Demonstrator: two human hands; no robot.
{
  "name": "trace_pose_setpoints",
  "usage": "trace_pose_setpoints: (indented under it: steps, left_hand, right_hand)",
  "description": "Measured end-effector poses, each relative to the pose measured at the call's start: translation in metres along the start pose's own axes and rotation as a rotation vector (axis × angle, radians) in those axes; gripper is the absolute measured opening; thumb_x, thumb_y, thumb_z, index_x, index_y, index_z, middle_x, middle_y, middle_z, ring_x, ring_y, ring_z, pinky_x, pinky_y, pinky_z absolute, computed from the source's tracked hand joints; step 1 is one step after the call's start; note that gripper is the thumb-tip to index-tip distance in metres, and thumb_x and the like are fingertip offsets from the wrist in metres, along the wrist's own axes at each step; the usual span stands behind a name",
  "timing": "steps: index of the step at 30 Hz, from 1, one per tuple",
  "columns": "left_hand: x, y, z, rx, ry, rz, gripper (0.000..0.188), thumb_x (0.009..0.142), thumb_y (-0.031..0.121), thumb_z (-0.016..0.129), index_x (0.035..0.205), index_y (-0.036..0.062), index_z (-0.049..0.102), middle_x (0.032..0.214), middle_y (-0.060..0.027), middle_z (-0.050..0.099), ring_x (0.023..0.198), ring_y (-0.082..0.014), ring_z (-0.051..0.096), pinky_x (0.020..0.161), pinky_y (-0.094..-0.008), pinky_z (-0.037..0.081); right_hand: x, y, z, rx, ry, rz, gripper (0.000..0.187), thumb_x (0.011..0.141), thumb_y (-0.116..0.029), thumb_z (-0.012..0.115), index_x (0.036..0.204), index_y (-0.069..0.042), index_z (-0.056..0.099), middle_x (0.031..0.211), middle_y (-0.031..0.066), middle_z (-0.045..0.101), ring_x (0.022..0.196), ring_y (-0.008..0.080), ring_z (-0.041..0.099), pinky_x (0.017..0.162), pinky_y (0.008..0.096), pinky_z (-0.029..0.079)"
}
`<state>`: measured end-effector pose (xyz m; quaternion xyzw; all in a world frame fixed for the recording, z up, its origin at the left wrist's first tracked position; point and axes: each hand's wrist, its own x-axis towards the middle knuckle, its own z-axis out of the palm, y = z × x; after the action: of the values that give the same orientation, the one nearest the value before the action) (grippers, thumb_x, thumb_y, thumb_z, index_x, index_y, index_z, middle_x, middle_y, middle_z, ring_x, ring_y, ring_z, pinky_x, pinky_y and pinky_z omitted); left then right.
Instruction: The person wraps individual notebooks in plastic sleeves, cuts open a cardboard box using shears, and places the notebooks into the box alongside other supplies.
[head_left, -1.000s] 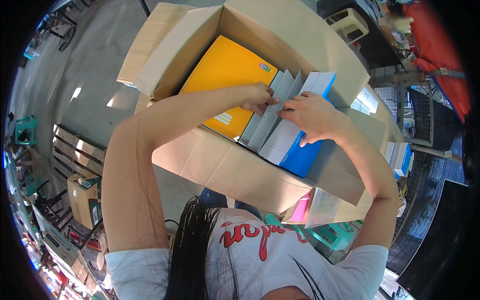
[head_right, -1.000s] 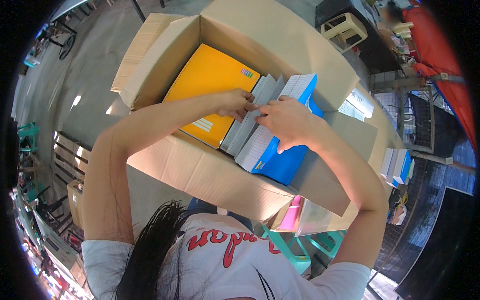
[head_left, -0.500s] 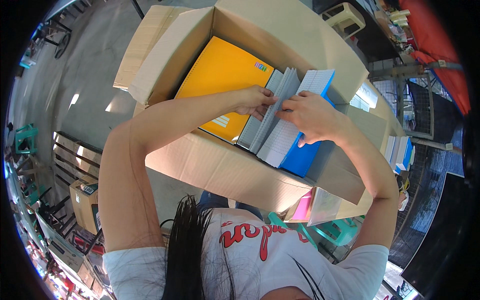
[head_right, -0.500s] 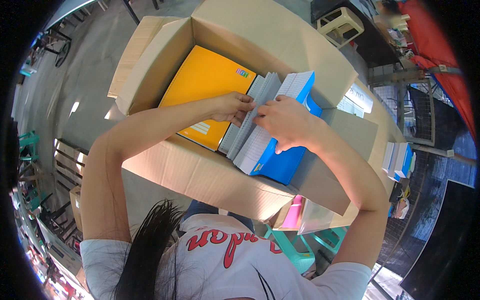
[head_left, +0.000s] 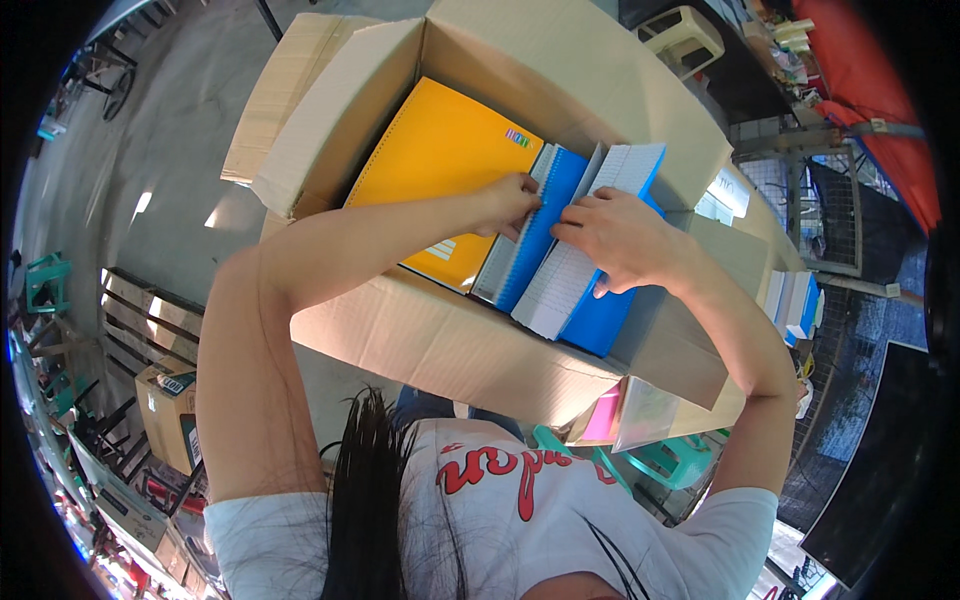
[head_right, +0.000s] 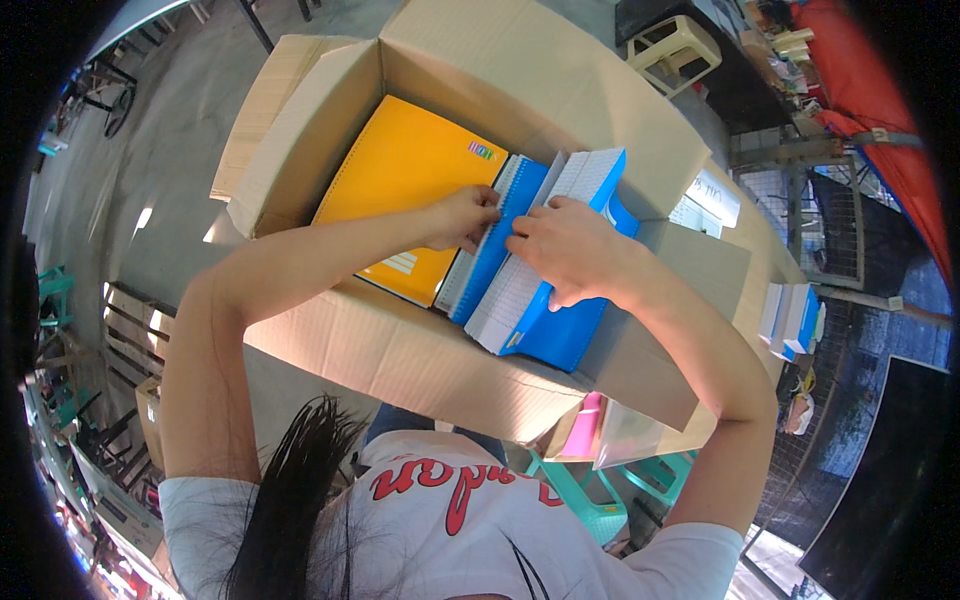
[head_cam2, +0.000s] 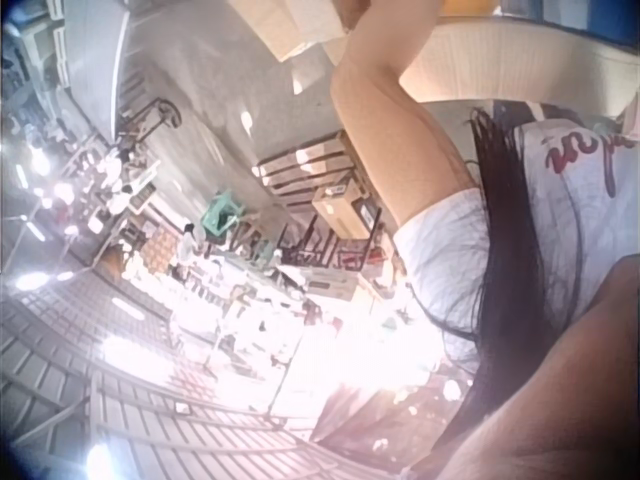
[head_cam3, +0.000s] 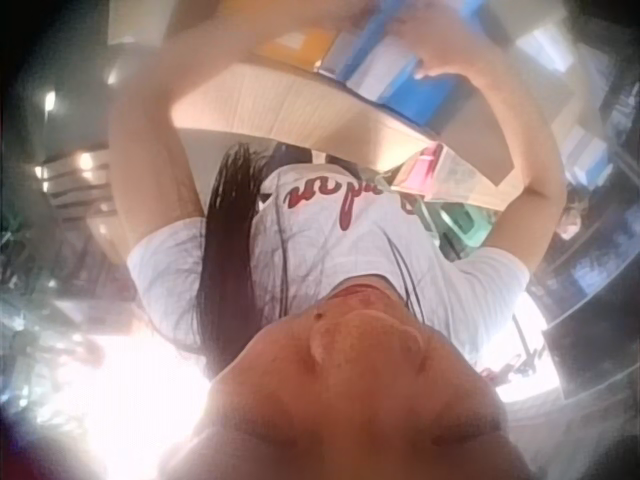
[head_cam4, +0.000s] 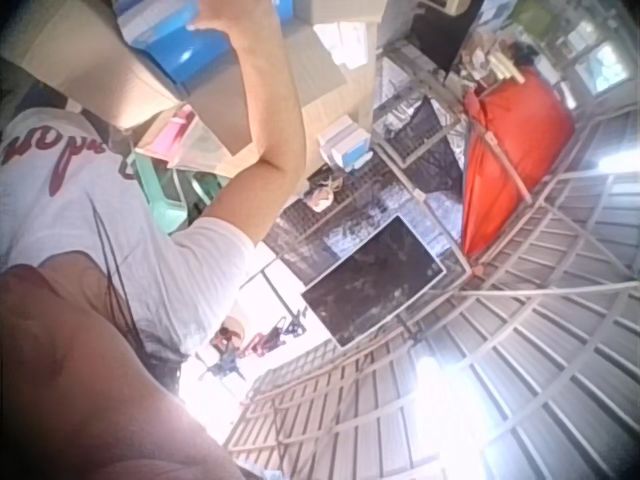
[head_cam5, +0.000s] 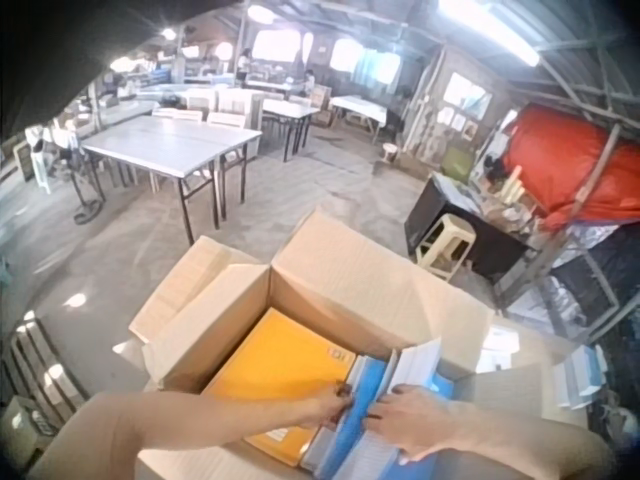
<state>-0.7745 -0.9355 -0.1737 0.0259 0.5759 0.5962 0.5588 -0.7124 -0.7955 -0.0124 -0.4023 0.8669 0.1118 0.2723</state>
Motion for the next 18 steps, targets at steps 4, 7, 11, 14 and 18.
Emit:
trace_pose_setpoints:
  steps: [4,7,11,14,18]
  left_hand:
    - [-0.004,0.002,-0.002,0.259,0.122,0.264,0.047,0.097,0.039,0.049,0.132,0.0083,0.043,0.104,-0.0104,0.059,0.099,-0.0240,0.060,0.084,-0.0442,0.050]
    - [-0.013,0.008,-0.001,0.457,0.189,0.448,0.058,0.096,0.050,0.049,0.136,0.0095,0.040,0.107,-0.0110,0.058,0.106,-0.0253,0.057,0.089,-0.0453,0.047]
    - [-0.030,0.004,-0.002,-0.369,-0.473,-0.151,0.093,0.083,0.081,0.021,0.144,0.0112,0.029,0.130,-0.0104,0.048,0.121,-0.0266,0.045,0.097,-0.0477,0.039]
    - [-0.030,0.009,-0.001,-0.302,-0.386,-0.178,0.107,0.077,0.088,0.014,0.151,0.0103,0.016,0.149,-0.0138,0.033,0.138,-0.0319,0.029,0.110,-0.0550,0.026]
    - [-0.030,0.015,0.018,0.038,-0.337,-0.116,0.095,0.083,0.069,0.049,0.148,0.0054,0.020,0.152,-0.0171,0.030,0.142,-0.0337,0.024,0.110,-0.0540,0.026]
  right_hand:
    - [-0.002,0.000,-0.003,0.000,-0.016,0.002,0.064,0.054,-0.034,0.087,0.107,-0.009,0.062,0.105,0.0037,0.062,0.102,0.0213,0.060,0.083,0.0359,0.047]
    - [0.004,-0.001,-0.003,0.042,-0.090,0.037,0.069,0.053,-0.032,0.087,0.113,-0.010,0.061,0.108,0.0052,0.061,0.105,0.0228,0.059,0.090,0.0381,0.045]
    - [0.002,-0.004,-0.014,0.028,0.328,-0.004,0.075,0.057,-0.029,0.087,0.125,-0.017,0.057,0.115,0.0091,0.057,0.109,0.0277,0.056,0.100,0.0439,0.042]
    - [-0.056,-0.005,-0.055,-0.090,0.574,0.192,0.075,0.061,-0.026,0.084,0.130,-0.021,0.055,0.121,0.0113,0.054,0.111,0.0308,0.055,0.102,0.0465,0.041]
    - [-0.156,-0.045,-0.053,0.011,0.662,0.443,0.070,0.064,-0.025,0.082,0.128,-0.016,0.056,0.119,0.0112,0.056,0.110,0.0318,0.057,0.098,0.0474,0.045]
